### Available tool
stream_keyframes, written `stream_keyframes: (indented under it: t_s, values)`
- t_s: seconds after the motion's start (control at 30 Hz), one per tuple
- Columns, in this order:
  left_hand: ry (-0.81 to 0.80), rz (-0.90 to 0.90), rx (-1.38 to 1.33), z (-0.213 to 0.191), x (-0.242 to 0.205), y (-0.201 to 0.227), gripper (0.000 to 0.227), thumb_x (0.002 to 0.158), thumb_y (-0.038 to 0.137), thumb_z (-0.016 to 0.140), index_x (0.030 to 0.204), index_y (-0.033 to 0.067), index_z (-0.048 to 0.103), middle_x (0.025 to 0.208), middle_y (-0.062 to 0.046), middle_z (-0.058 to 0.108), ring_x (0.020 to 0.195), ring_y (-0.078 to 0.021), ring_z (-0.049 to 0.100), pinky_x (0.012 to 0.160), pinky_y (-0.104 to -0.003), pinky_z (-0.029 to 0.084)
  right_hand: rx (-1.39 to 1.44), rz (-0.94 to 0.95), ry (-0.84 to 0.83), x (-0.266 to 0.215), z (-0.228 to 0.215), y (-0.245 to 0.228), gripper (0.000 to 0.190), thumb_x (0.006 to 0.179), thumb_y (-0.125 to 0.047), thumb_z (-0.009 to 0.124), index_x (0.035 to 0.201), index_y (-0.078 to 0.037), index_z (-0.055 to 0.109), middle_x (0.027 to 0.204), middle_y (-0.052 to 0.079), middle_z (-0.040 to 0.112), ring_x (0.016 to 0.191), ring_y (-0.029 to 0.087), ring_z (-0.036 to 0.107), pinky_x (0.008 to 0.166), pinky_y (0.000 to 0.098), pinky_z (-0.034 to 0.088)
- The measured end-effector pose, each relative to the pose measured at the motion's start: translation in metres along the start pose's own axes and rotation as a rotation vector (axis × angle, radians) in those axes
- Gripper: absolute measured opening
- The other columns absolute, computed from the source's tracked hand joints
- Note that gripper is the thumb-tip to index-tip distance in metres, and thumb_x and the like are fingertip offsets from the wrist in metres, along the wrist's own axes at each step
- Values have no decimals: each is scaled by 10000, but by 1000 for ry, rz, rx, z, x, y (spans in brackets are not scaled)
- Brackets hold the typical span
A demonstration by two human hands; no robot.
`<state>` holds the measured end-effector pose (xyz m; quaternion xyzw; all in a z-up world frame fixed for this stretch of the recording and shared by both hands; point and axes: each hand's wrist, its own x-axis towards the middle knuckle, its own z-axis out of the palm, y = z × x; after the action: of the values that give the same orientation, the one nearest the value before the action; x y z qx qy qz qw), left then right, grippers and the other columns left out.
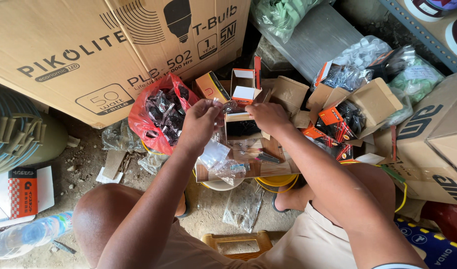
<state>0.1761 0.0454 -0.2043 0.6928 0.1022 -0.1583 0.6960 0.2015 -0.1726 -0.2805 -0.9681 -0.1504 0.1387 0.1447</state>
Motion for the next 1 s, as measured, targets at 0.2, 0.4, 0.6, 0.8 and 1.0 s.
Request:
stream_keyframes:
  t_s: [0.2, 0.4, 0.6, 0.8, 1.0]
  values:
    - [32, 26, 69, -5, 12, -5, 216, 842, 230, 628, 976, 63, 660, 738, -61, 622, 682, -141, 614, 623, -271, 504, -88, 70, -30, -6, -20, 8, 180, 935, -296, 492, 1058, -228, 604, 1001, 60, 663, 942, 349, 649, 781, 491, 529]
    - [40, 112, 575, -8, 51, -57, 327, 771, 370, 700, 966, 108, 681, 781, -116, 644, 801, -304, 662, 726, -413, 505, 3, 158, -97, -46, -76, -27, 275, 944, -354, 440, 1167, -325, 599, 1076, 56, 671, 971, 392, 636, 828, 533, 526]
    - [-11, -315, 295, -2, 58, -90, 540, 807, 569, 565, 844, 36, 640, 613, -114, 570, 490, -217, 535, 416, -321, 381, 41, 97, -50, -59, -67, -8, 277, 944, -314, 458, 1187, -303, 589, 1020, 105, 676, 904, 429, 634, 785, 557, 532]
    - [-212, -575, 2, 4, 33, -78, 977, 815, 768, 351, 1528, 126, 164, 1346, -253, 375, 538, -158, 385, 426, -221, 199, 102, -76, 67, -43, -22, -2, 273, 911, -144, 502, 1159, -211, 595, 995, 140, 683, 914, 368, 658, 787, 506, 537]
    - [-170, -530, 19, 12, 53, -99, 871, 723, 658, 642, 1281, 50, 365, 1039, -155, 360, 621, -220, 382, 435, -271, 240, 85, -167, 108, -28, 20, 1, 408, 898, -21, 460, 1268, -170, 550, 1073, 134, 659, 938, 344, 657, 801, 450, 550]
